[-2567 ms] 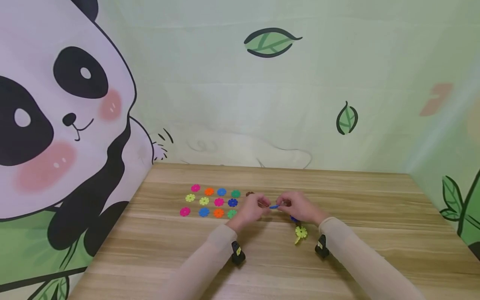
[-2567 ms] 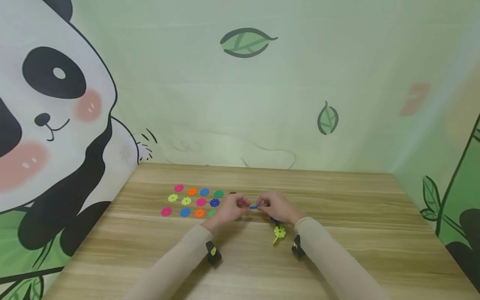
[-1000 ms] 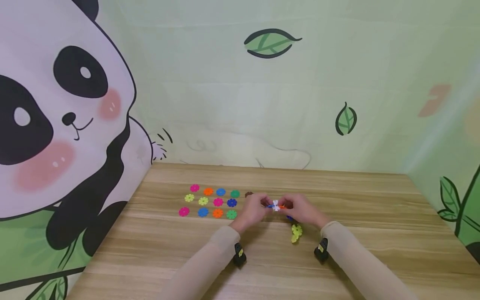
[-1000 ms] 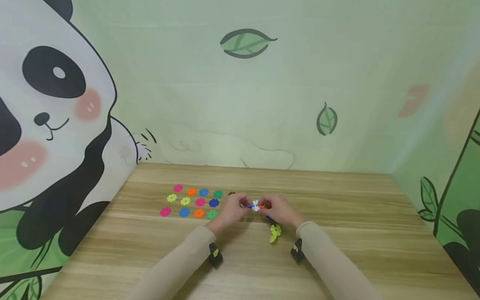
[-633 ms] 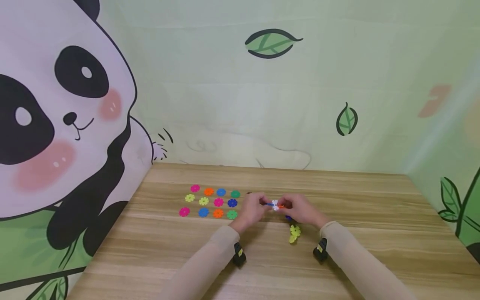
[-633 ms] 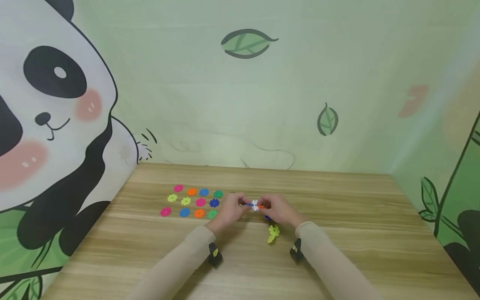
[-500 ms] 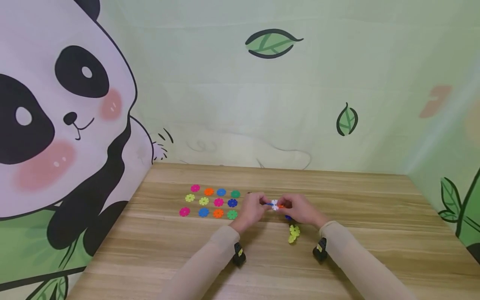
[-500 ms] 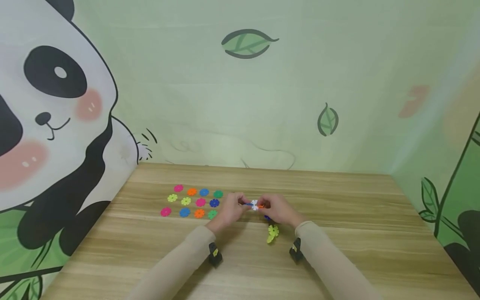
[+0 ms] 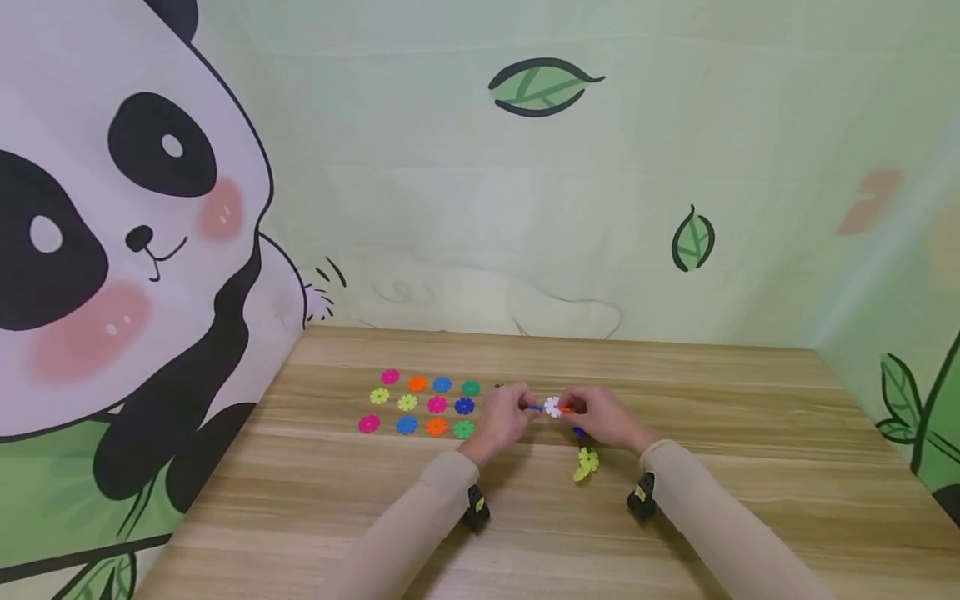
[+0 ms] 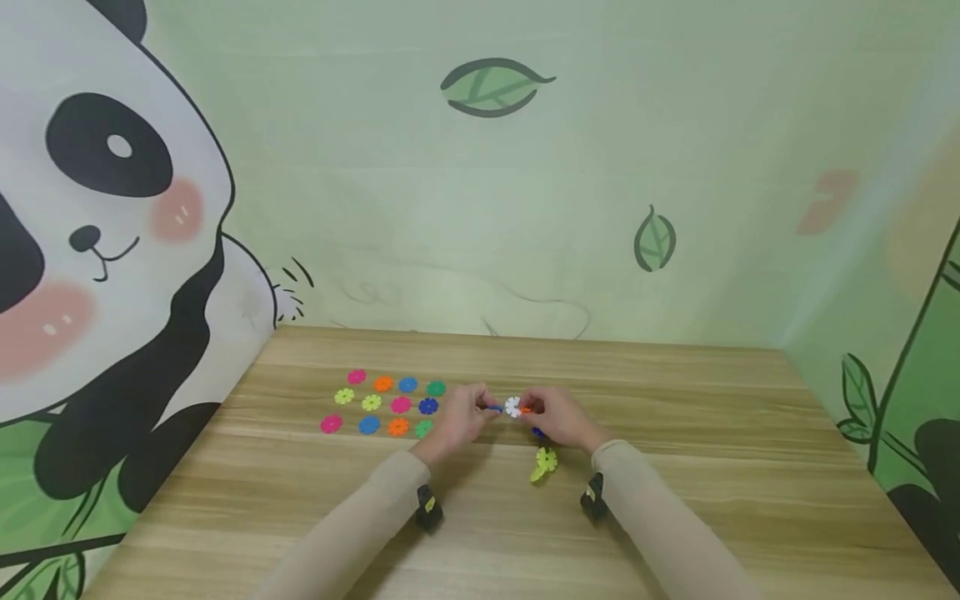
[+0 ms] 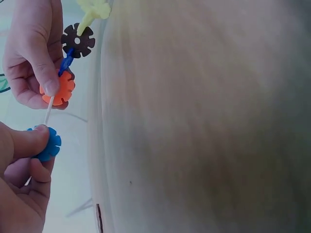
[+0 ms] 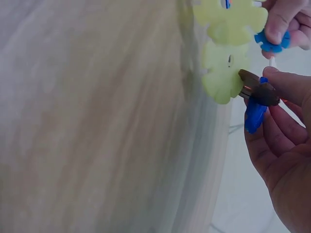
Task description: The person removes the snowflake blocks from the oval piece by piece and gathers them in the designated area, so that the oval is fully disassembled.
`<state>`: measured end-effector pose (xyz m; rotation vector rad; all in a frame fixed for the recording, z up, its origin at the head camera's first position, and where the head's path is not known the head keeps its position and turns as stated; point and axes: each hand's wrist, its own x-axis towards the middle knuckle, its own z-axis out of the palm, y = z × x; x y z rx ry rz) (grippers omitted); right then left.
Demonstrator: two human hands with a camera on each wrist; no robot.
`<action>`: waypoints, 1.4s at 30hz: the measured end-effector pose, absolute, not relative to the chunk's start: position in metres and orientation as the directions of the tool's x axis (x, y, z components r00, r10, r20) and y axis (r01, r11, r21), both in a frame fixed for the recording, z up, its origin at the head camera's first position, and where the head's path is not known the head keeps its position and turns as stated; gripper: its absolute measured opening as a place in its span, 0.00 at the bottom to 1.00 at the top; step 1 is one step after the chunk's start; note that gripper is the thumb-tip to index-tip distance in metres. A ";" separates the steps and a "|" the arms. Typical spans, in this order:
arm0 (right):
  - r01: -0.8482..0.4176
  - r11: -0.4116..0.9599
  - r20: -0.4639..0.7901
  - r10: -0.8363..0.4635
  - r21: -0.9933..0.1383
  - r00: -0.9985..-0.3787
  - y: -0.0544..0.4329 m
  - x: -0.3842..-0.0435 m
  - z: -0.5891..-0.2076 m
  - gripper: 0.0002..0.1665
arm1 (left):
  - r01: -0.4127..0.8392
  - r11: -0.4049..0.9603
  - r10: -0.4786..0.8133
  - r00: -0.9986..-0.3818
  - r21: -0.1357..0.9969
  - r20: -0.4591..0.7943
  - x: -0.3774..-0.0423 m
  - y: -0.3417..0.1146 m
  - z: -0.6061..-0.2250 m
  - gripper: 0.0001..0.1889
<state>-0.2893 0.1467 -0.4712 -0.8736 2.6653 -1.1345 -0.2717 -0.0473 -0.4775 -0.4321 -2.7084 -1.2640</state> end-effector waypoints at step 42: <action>-0.457 0.551 0.124 -0.535 -0.698 -0.835 0.153 -0.289 -0.468 0.04 | 0.104 0.646 0.228 -0.972 0.756 -0.061 -0.280 -0.116 -0.462 0.18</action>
